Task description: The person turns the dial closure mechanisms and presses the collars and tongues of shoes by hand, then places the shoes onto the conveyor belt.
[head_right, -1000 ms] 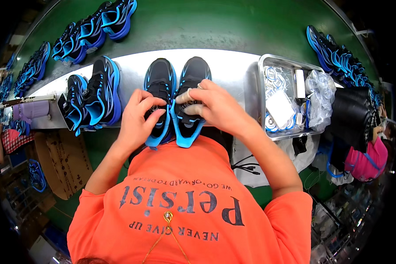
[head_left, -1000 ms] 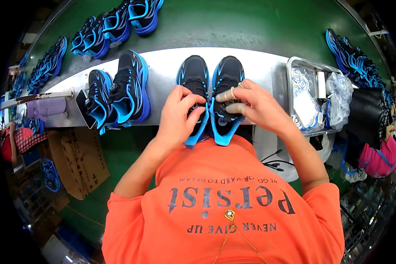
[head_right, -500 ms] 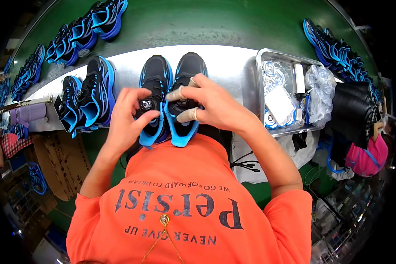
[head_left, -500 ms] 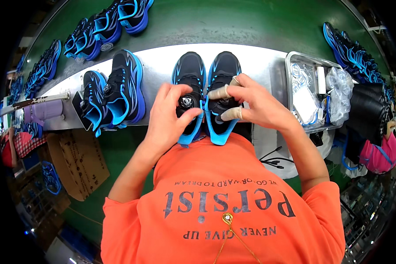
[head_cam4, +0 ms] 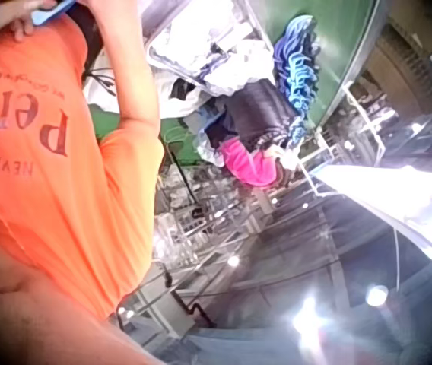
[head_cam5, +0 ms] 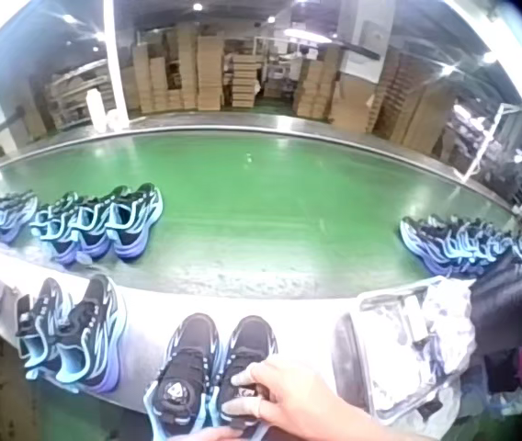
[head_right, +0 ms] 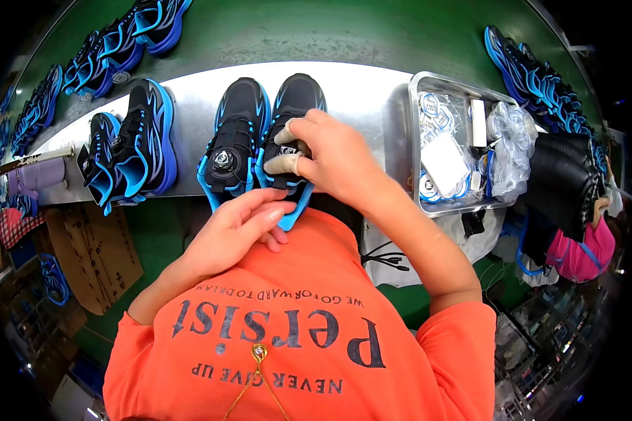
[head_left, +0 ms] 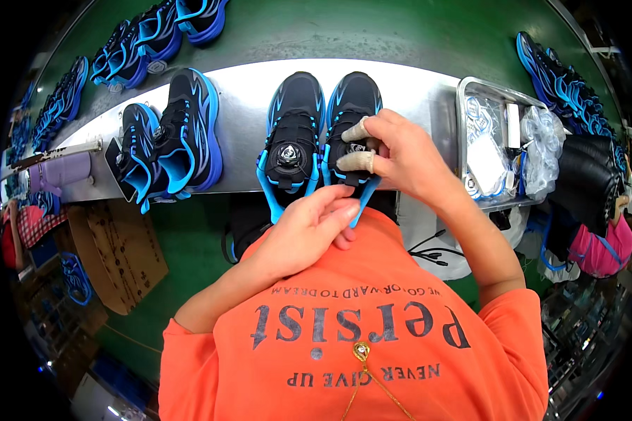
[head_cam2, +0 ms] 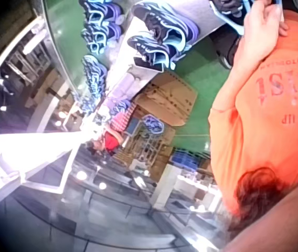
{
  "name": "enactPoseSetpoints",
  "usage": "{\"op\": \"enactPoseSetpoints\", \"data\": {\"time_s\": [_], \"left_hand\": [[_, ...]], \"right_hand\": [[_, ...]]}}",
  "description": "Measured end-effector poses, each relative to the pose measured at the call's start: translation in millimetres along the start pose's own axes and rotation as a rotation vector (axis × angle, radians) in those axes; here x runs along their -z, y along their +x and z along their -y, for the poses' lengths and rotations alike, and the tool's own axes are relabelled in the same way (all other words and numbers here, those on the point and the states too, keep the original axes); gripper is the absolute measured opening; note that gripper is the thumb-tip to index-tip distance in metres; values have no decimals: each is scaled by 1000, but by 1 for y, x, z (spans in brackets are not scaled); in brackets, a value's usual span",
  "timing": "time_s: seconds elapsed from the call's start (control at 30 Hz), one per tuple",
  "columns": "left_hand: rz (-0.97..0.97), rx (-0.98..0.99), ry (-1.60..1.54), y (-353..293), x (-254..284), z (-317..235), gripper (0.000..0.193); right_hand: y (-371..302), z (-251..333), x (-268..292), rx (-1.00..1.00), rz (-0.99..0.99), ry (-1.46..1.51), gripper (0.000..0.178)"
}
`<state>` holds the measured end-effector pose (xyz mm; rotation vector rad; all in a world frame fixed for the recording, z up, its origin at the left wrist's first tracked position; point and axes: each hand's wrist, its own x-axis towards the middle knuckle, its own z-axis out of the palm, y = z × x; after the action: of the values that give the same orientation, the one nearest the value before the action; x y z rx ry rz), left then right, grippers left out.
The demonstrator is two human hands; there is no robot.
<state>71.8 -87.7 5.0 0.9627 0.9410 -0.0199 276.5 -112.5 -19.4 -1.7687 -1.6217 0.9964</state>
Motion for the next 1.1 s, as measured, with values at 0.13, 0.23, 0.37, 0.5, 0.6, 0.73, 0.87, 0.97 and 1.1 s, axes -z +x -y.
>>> {"op": "enactPoseSetpoints", "data": {"time_s": [0.13, 0.23, 0.37, 0.5, 0.6, 0.73, 0.87, 0.97, 1.1], "left_hand": [[18, 31, -404, 18, -7, 5, 32], [18, 42, -444, 25, -12, 12, 28], [16, 49, -465, 27, -11, 14, 27], [28, 83, -457, 33, -13, 15, 25], [5, 87, -466, 33, -11, 16, 23], [30, 75, -480, 33, -10, 18, 22], [30, 67, -500, 34, -11, 16, 22], [47, 72, -495, 33, -10, 16, 24], [34, 80, -480, 32, -10, 14, 24]], "right_hand": [[3, -12, 8, 120, 130, 126, 28], [-2, -2, -2, 45, 44, -1, 30], [0, -6, 7, 93, 66, 34, 30], [-4, -10, -2, 99, 44, 71, 31], [-5, -7, -3, -6, -21, -4, 32], [-3, -13, 4, 139, 43, 104, 28], [-10, -15, -14, 50, -106, -66, 33], [-5, -11, 2, 101, -12, 7, 37], [-1, -13, 4, 164, 69, 76, 35]]}}
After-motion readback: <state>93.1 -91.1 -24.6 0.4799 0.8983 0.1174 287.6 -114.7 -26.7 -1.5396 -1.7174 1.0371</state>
